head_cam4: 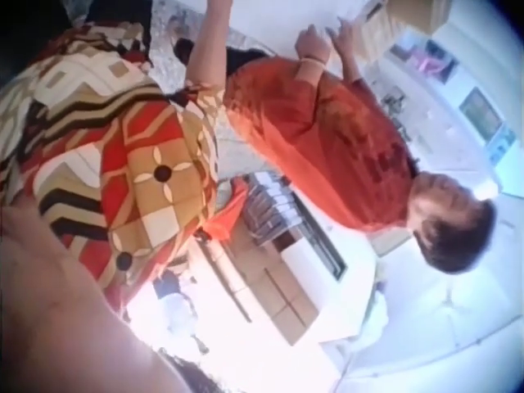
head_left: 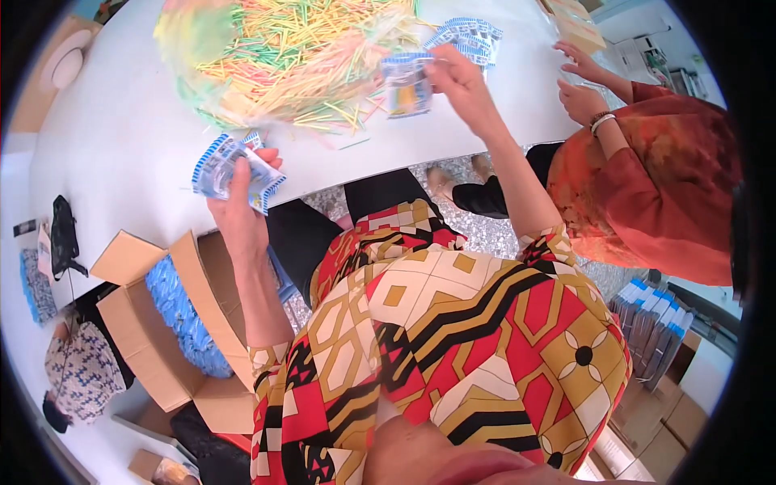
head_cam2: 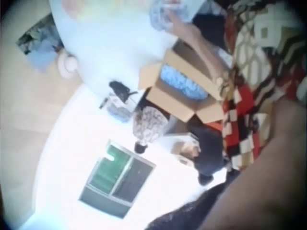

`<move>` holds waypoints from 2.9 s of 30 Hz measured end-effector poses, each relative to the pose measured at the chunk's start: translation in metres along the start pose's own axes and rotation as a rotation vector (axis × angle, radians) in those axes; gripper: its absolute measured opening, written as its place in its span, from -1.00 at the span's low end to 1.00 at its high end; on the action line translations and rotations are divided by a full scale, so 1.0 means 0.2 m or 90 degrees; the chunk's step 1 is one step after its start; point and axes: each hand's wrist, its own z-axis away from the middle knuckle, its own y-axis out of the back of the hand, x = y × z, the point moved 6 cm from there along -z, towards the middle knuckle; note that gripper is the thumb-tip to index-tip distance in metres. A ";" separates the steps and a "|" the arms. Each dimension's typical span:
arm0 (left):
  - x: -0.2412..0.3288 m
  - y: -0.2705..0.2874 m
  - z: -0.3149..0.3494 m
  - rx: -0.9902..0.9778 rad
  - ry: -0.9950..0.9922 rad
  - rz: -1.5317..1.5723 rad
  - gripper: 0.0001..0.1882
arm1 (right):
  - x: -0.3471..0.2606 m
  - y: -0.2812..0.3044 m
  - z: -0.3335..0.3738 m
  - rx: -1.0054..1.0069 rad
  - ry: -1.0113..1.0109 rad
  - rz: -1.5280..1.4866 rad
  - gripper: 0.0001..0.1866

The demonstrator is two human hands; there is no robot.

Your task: Packing colorful shredded paper into small clear plastic bags at a factory workbench.

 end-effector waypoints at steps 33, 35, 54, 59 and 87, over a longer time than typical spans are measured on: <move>0.02 0.03 0.03 -0.026 0.023 0.022 -0.74 | -0.55 -0.87 -0.15 -0.422 0.101 0.107 -0.88; 0.01 0.05 0.03 -0.052 0.043 0.008 -0.73 | -0.56 -0.88 -0.16 -0.432 0.091 0.116 -0.89; 0.03 0.09 0.02 0.024 -0.003 0.012 -0.70 | -0.83 -0.83 -0.05 -0.301 0.399 0.150 -0.63; 0.04 0.07 0.04 0.051 0.018 -0.040 -0.69 | -0.87 -0.85 0.01 -0.247 0.592 0.266 -0.68; -0.13 0.02 0.05 -0.017 -0.030 0.030 -0.62 | -0.75 -0.87 -0.02 -0.406 0.457 0.177 -0.91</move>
